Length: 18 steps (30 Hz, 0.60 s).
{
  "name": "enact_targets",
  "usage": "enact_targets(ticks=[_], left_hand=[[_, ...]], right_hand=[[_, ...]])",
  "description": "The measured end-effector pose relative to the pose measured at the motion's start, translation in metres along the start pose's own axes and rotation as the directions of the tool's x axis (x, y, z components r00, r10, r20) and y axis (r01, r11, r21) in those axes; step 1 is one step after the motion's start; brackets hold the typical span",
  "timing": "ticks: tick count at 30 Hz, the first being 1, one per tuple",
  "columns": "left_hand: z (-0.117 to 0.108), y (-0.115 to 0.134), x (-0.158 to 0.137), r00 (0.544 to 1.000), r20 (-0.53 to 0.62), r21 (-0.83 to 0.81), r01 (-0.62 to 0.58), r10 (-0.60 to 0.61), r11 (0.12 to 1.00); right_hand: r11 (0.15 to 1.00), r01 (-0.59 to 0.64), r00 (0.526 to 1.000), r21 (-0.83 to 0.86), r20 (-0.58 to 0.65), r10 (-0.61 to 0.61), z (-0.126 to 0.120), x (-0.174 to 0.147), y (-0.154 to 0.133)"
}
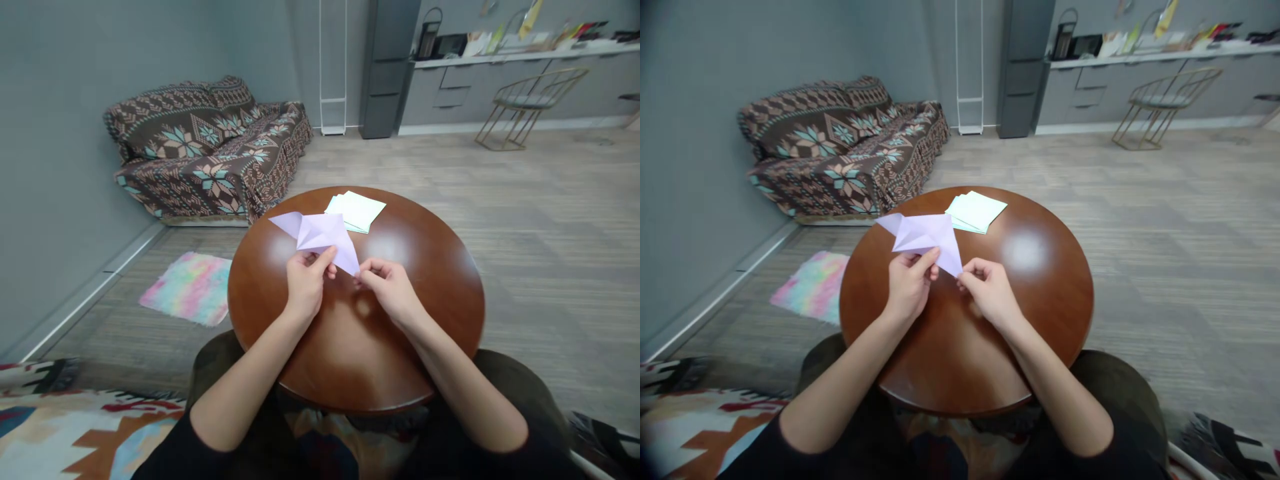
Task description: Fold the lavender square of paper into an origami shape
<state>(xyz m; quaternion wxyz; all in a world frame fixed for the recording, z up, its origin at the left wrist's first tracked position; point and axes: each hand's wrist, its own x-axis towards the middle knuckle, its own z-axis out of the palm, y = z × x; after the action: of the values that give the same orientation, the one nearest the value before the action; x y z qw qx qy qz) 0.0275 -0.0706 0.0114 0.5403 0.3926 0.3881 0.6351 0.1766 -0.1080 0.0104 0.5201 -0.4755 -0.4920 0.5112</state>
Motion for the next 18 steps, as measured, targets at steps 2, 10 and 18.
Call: enact_targets(ticks=[2, 10, 18], left_hand=[[0.0, 0.003, 0.003, 0.999, -0.048, -0.057, -0.009, 0.006, 0.998], [-0.006, 0.004, 0.004, 0.964, 0.158, -0.019, 0.221, -0.216, 0.975], [-0.004, -0.004, 0.0, 0.971, 0.191, 0.178, 0.106, -0.14, 0.978]], right_hand=[[0.999, 0.0, 1.0, -0.032, -0.006, 0.0, -0.001, 0.0, 0.001], [0.986, 0.035, 0.985, 0.161, -0.17, -0.007, -0.006, 0.006, -0.004], [0.988, 0.074, 0.973, 0.137, -0.226, -0.041, -0.028, 0.017, -0.002]])
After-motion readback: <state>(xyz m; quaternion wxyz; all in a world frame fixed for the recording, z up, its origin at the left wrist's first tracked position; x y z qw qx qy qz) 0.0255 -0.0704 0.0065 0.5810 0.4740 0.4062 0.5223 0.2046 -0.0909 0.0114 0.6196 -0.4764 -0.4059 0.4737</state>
